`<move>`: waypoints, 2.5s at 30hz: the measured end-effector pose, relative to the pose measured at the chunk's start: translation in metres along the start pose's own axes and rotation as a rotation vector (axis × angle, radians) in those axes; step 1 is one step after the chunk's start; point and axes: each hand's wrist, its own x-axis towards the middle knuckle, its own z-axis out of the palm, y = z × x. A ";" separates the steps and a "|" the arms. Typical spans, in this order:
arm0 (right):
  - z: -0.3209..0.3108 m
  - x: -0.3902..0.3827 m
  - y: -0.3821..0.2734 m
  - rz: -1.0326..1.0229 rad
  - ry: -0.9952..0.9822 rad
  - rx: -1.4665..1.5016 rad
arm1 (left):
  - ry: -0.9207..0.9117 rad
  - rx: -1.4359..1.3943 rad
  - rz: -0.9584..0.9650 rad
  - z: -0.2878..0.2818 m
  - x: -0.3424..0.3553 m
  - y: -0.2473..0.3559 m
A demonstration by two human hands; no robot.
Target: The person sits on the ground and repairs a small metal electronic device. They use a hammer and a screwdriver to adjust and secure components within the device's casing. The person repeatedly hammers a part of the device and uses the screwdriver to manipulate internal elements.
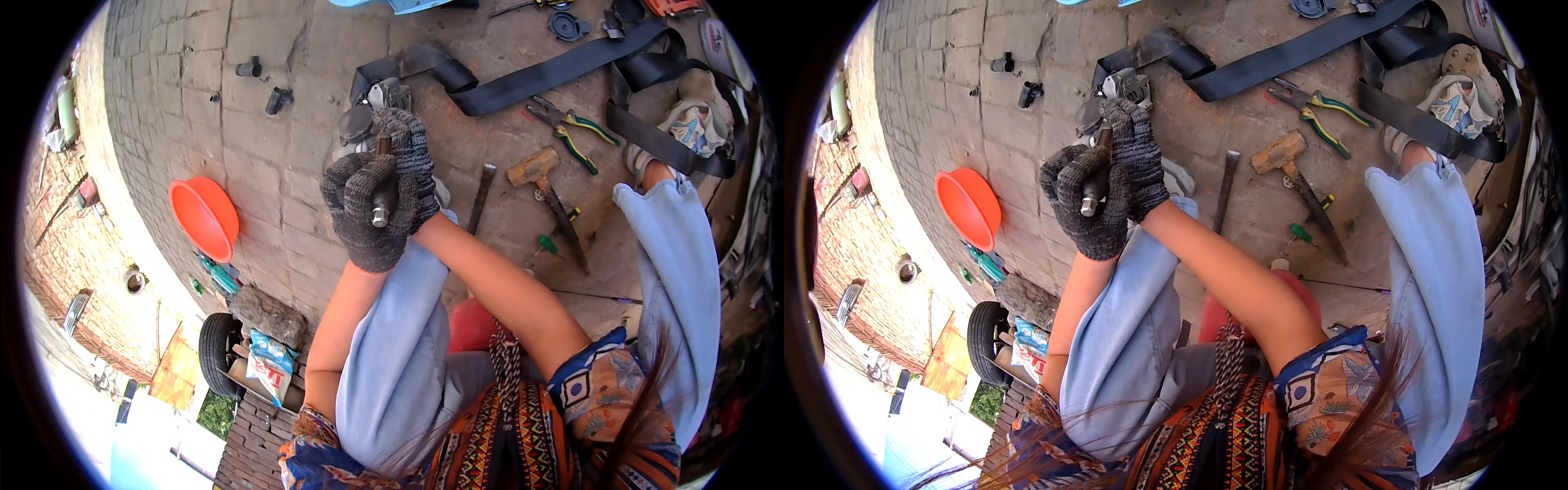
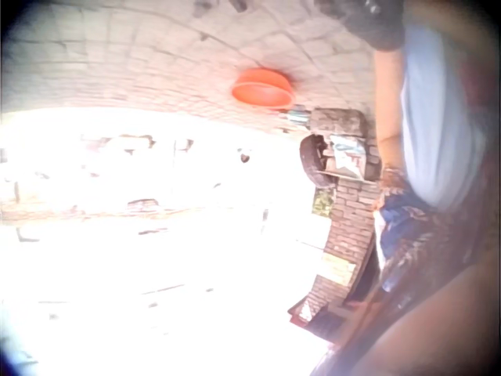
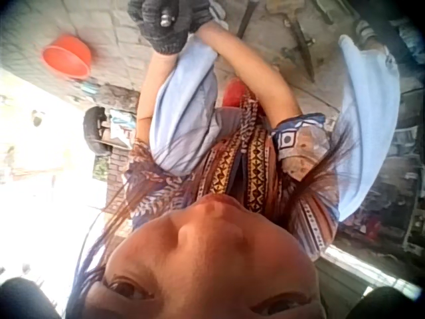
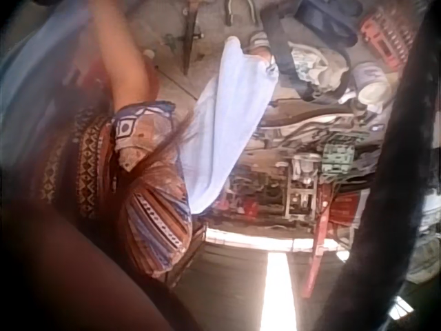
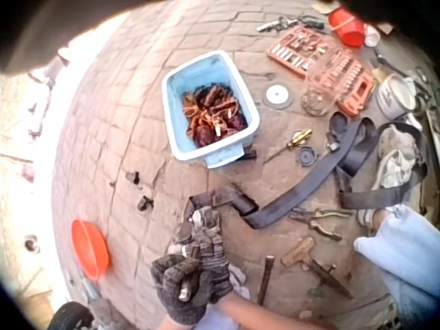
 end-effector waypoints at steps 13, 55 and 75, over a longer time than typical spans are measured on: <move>0.017 -0.003 0.009 0.501 -0.069 0.956 | -0.022 0.043 0.009 0.004 0.007 0.004; 0.008 0.117 0.104 0.362 -0.919 0.135 | 0.405 -0.822 -0.518 -0.039 -0.002 -0.025; -0.038 0.031 0.002 0.510 -0.508 -0.255 | 1.236 -0.853 -0.564 -0.273 -0.147 0.073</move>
